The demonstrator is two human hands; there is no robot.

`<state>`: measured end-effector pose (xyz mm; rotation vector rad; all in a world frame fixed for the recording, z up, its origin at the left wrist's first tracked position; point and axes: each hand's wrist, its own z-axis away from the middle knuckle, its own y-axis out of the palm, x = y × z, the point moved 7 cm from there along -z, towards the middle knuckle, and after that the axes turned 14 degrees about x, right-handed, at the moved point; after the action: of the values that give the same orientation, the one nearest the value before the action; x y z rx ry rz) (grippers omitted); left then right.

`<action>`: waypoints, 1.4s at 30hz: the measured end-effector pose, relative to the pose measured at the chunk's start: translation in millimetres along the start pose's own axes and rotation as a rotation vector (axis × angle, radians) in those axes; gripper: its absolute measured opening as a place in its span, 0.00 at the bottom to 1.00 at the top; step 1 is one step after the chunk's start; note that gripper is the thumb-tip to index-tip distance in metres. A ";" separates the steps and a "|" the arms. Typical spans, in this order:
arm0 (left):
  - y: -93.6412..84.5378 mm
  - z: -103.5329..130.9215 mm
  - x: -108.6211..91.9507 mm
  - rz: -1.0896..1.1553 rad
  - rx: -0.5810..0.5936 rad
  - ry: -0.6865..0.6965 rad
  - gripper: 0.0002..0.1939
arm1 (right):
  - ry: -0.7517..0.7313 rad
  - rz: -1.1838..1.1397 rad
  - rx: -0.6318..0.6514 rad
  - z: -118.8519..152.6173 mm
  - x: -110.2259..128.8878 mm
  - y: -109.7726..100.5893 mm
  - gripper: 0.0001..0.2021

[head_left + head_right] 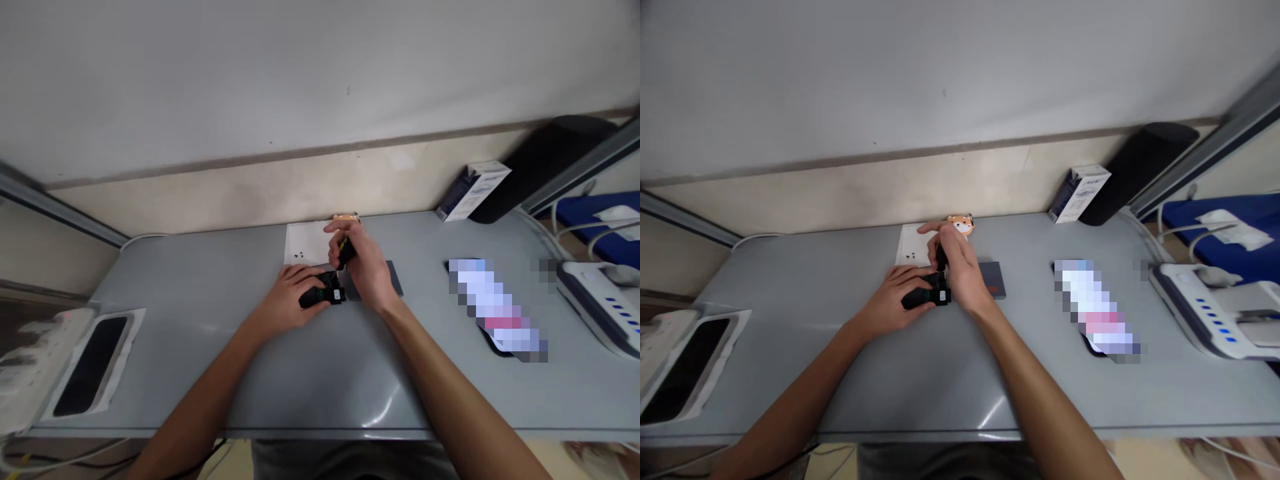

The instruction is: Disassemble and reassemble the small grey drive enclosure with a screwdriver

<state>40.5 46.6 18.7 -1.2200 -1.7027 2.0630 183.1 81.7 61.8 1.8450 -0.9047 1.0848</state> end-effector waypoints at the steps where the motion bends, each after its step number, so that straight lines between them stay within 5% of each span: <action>1: 0.0 -0.3 0.3 0.001 0.005 -0.004 0.08 | -0.006 0.026 -0.003 -0.1 1.3 -0.1 0.22; 9: -2.7 0.0 -0.9 0.012 0.007 -0.006 0.12 | -0.060 -0.024 -0.111 1.2 -4.0 -0.6 0.28; 17: 0.0 -1.3 -1.5 -0.022 0.007 0.006 0.10 | -0.018 -0.070 0.018 0.1 -0.2 2.2 0.21; 27: -1.0 -1.6 -0.9 -0.023 0.007 0.002 0.09 | -0.030 -0.040 -0.038 -3.0 0.5 -4.2 0.27; 37: -3.0 -2.0 -3.8 -0.063 0.000 0.003 0.09 | 0.025 -0.100 0.104 -2.6 -0.3 -4.9 0.23; 42: -1.8 -2.1 -2.2 -0.060 0.005 -0.007 0.10 | 0.007 0.031 0.061 -0.8 1.8 -10.0 0.25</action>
<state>42.7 47.3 21.3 -1.1467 -1.7150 2.0380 192.1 86.4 60.9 1.8812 -0.9075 1.1492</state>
